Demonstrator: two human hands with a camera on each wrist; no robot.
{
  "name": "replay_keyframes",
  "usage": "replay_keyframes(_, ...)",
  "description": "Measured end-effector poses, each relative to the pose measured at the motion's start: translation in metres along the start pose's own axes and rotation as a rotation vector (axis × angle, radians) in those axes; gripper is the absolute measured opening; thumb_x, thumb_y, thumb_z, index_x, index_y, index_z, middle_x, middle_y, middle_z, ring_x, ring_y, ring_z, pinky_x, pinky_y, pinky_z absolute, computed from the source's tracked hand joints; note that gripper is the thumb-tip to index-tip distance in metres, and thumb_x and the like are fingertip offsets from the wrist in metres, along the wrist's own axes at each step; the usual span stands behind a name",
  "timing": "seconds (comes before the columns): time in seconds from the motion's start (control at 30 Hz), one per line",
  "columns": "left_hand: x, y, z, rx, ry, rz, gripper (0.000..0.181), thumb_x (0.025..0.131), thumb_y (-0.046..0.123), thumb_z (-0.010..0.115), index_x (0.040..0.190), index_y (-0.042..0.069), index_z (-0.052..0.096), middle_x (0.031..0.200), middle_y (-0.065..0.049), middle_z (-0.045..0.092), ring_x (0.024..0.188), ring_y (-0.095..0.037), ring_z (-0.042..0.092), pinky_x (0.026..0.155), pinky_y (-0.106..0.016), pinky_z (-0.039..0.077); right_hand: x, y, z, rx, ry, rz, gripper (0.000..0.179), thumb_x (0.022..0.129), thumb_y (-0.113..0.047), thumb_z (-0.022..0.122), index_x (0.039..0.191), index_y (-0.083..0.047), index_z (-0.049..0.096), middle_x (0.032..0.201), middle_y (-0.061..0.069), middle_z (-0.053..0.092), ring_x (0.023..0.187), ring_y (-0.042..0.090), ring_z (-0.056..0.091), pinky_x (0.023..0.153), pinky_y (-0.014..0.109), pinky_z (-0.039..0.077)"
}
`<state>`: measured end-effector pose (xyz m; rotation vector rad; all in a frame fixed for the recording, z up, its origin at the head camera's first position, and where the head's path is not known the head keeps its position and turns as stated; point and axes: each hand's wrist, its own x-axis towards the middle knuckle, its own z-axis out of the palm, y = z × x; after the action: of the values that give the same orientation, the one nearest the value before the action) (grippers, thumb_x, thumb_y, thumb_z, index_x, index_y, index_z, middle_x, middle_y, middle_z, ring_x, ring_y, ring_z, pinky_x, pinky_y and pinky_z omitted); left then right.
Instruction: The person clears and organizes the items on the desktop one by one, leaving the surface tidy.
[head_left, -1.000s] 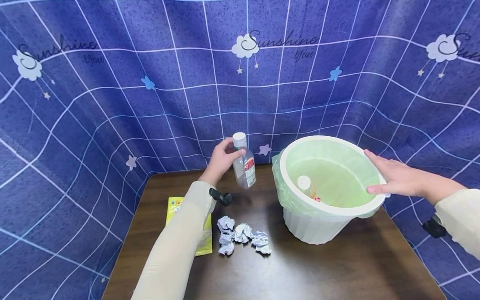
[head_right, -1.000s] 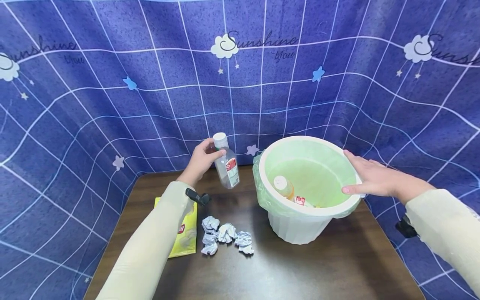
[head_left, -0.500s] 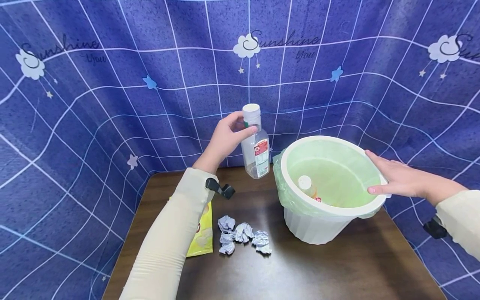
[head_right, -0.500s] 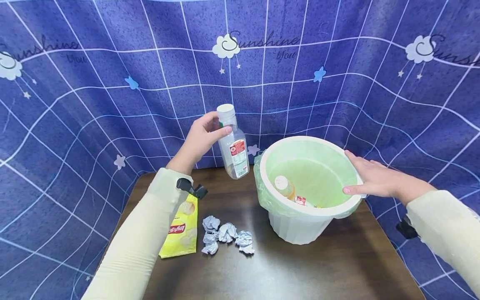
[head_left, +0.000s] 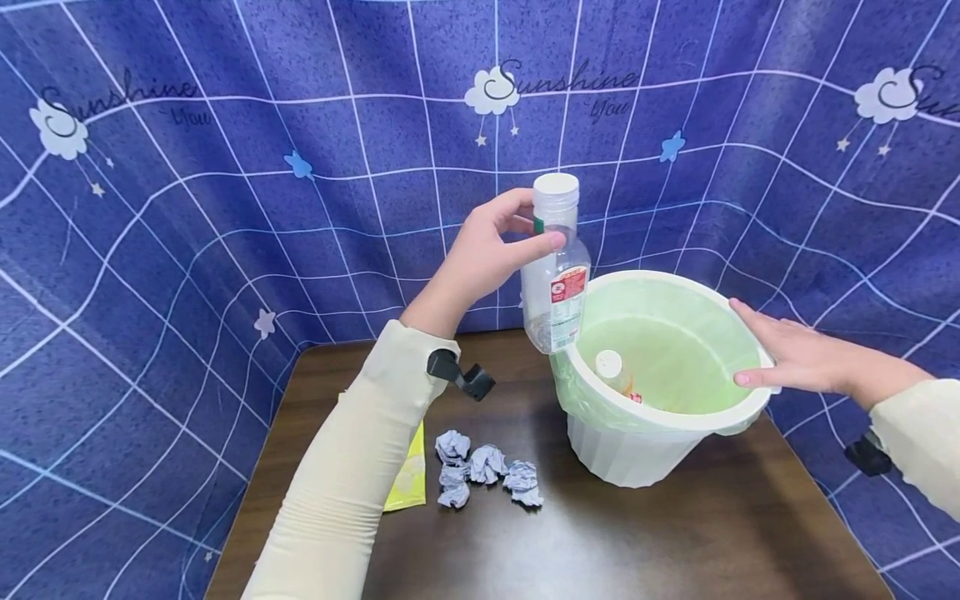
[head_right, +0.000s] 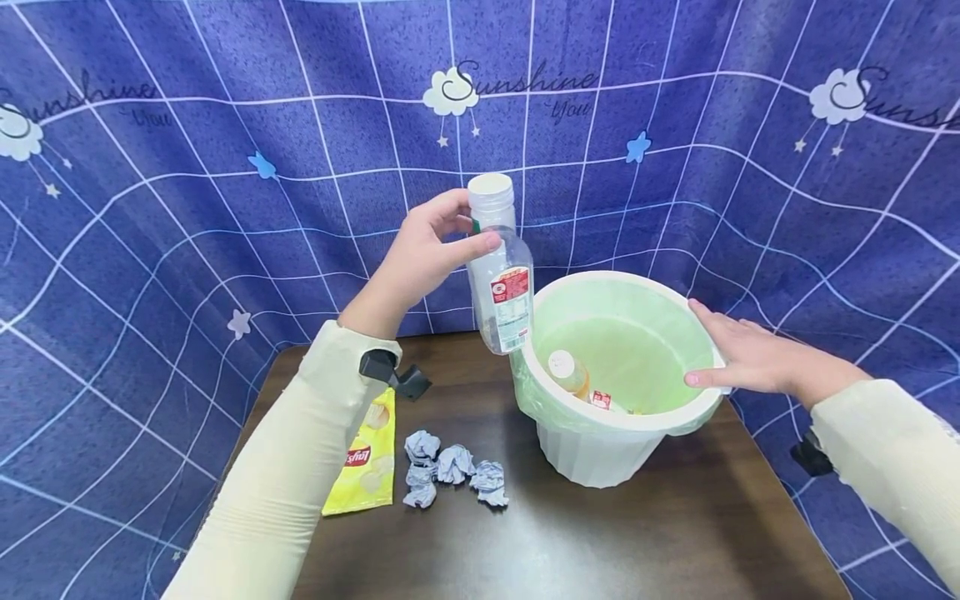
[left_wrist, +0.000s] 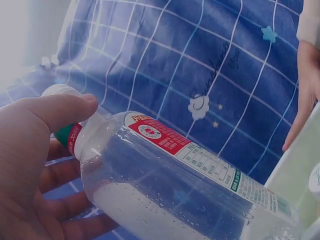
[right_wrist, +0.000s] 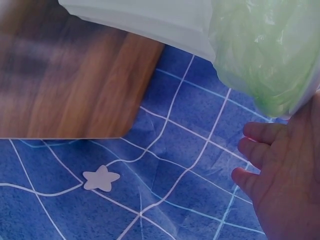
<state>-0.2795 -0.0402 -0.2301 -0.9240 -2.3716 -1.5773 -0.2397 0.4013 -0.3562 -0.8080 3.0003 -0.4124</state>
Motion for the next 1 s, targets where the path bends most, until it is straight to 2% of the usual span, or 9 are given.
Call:
replay_keyframes(0.17,0.002,0.010,0.013,-0.021,-0.039,-0.007,0.045,0.090,0.032,0.077,0.131,0.018,0.064,0.121,0.004,0.066,0.107,-0.016,0.062,0.083,-0.037,0.056,0.001,0.004,0.001,0.026,-0.002,0.002,0.109,0.080,-0.035,0.078,0.155,0.012,0.015,0.146,0.039,0.041,0.127,0.052,0.050,0.096,0.067,0.043)
replay_keyframes(0.5,0.006,0.012,0.039,-0.041,-0.115,-0.002,0.046,0.090,0.030,0.076,0.131,0.015,0.063,0.116,0.001,0.067,0.104,-0.017,0.062,0.078,-0.036,0.058,0.000,0.007,0.003,0.054,-0.013,0.029,0.110,0.081,-0.037,0.078,0.157,0.009,0.011,0.147,0.038,0.040,0.128,0.053,0.048,0.097,0.069,0.042)
replay_keyframes(0.77,0.007,0.010,0.053,-0.069,-0.123,0.008,0.044,0.091,0.029,0.076,0.131,0.015,0.063,0.120,0.002,0.066,0.103,-0.016,0.063,0.080,-0.035,0.057,-0.001,0.003,0.002,0.053,-0.006,0.033,0.108,0.080,-0.035,0.078,0.155,0.011,0.015,0.148,0.039,0.039,0.129,0.054,0.046,0.099,0.069,0.040)
replay_keyframes(1.0,0.011,0.008,0.073,-0.064,-0.140,-0.005,0.045,0.090,0.031,0.076,0.131,0.018,0.062,0.122,0.006,0.065,0.106,-0.012,0.062,0.086,-0.031,0.054,-0.001,0.004,0.002,0.062,-0.010,0.046,0.109,0.081,-0.035,0.077,0.157,0.009,0.014,0.151,0.038,0.035,0.133,0.055,0.041,0.101,0.070,0.038)
